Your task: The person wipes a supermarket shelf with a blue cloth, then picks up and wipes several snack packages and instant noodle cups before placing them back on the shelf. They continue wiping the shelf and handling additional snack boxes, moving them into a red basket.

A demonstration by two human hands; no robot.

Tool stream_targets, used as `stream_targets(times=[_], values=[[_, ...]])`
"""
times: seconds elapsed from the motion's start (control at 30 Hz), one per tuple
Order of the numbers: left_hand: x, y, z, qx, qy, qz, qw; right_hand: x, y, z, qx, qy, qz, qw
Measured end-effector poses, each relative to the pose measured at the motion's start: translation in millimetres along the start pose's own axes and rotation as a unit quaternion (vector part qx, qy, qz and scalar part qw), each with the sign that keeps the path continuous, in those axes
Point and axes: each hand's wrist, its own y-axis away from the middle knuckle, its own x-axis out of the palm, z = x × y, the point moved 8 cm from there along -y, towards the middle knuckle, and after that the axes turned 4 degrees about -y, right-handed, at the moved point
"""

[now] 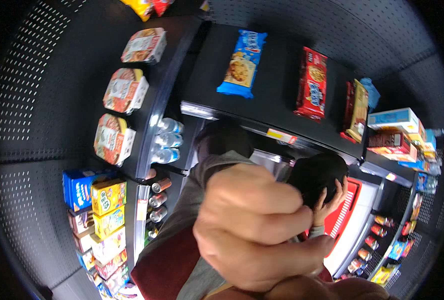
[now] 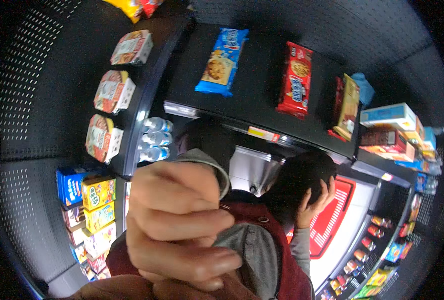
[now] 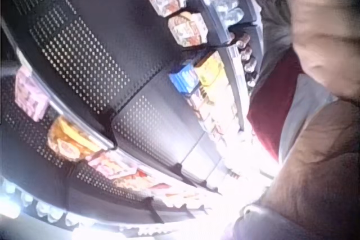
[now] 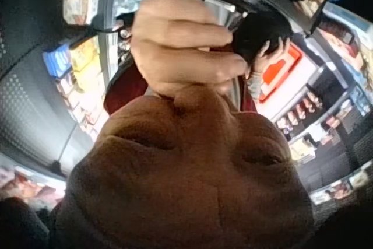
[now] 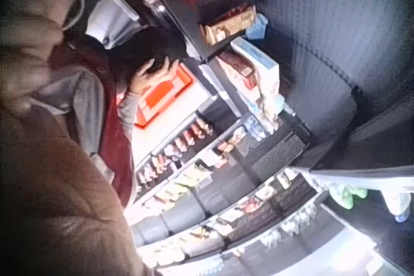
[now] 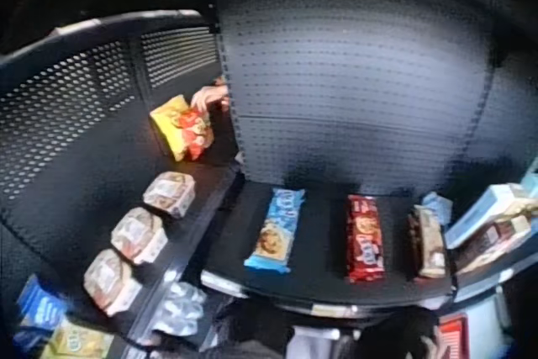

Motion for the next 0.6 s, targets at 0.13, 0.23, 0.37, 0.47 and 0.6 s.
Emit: stream_targets(times=[0.13, 0.23, 0.37, 0.47, 0.6], values=[[-4, 7, -17, 0.02, -0.145, -0.071, 0.987, -4, 0, 1, -0.001, 0.042, 0.007, 0.999], [-12, 6, -21, 0.033, -0.11, -0.132, 0.985, -4, -1, 5, -0.007, 0.032, 0.004, 0.999], [-5, -1, -17, 0.034, -0.032, -0.112, 0.993, -4, -1, 6, -0.018, 0.023, -0.007, 1.0], [9, -4, -11, -0.009, 0.013, -0.014, 1.0, -4, 2, 4, -0.015, 0.019, -0.005, 1.0], [20, -5, -2, -0.064, 0.198, -0.049, 0.977, -4, 2, 7, -0.004, 0.017, 0.004, 1.0]])
